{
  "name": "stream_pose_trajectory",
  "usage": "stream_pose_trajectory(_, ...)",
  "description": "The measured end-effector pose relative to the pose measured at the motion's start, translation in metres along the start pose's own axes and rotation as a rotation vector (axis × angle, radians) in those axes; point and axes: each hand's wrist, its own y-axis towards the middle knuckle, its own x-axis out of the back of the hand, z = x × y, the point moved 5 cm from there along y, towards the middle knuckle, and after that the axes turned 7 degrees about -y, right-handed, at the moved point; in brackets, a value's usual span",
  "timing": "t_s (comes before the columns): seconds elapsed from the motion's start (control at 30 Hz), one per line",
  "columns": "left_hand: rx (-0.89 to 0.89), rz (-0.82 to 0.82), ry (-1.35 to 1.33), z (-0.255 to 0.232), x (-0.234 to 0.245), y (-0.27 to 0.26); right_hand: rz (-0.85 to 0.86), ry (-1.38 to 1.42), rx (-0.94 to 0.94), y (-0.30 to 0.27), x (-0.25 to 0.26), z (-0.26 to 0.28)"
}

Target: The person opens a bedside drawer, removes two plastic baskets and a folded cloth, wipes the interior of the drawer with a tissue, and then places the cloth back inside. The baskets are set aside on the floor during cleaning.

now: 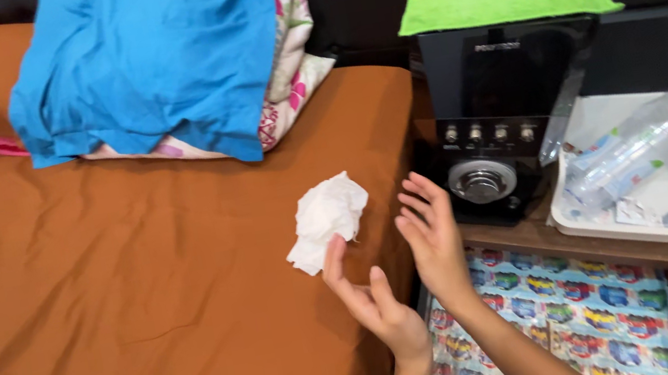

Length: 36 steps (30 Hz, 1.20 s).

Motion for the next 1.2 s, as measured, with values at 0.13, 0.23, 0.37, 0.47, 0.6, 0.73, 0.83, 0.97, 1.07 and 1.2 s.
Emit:
stream_pose_trajectory(0.13,-0.063,-0.159,0.037,-0.003,0.008,0.028,0.053,-0.119,-0.031,0.031,-0.045,-0.014)
stream_pose_trajectory(0.23,0.125,-0.212,-0.172,0.019,0.016,0.043,0.1,-0.267,-0.094,0.049,-0.07,-0.02)
stream_pose_trajectory(0.37,0.24,-0.178,-0.338,0.041,0.019,0.047,0.225,-0.41,-0.195,0.045,-0.076,-0.028)
stream_pose_trajectory(0.47,0.275,-0.151,-0.467,0.044,0.013,0.048,0.259,-0.178,-0.171,0.045,-0.071,-0.037)
stream_pose_trajectory(0.6,0.452,-0.102,-0.501,0.041,0.006,0.047,0.13,-0.137,-0.154,0.038,-0.028,-0.043)
stream_pose_trajectory(0.73,0.35,0.36,-0.276,0.05,-0.016,0.028,0.185,-0.005,-0.192,0.016,0.044,-0.036)
stream_pose_trajectory(0.83,0.395,0.579,-0.12,0.084,-0.038,-0.008,0.17,-0.233,-0.16,-0.003,0.094,-0.015)
stream_pose_trajectory(0.97,0.372,0.688,0.153,0.135,-0.04,-0.066,0.072,-0.813,0.06,-0.051,0.138,0.022)
stream_pose_trajectory(1.07,0.402,0.766,0.298,0.169,-0.028,-0.108,0.15,-0.964,0.122,-0.092,0.146,0.017)
stream_pose_trajectory(1.2,0.902,0.792,0.254,0.209,-0.007,-0.163,0.421,-1.038,0.002,-0.135,0.149,-0.029)
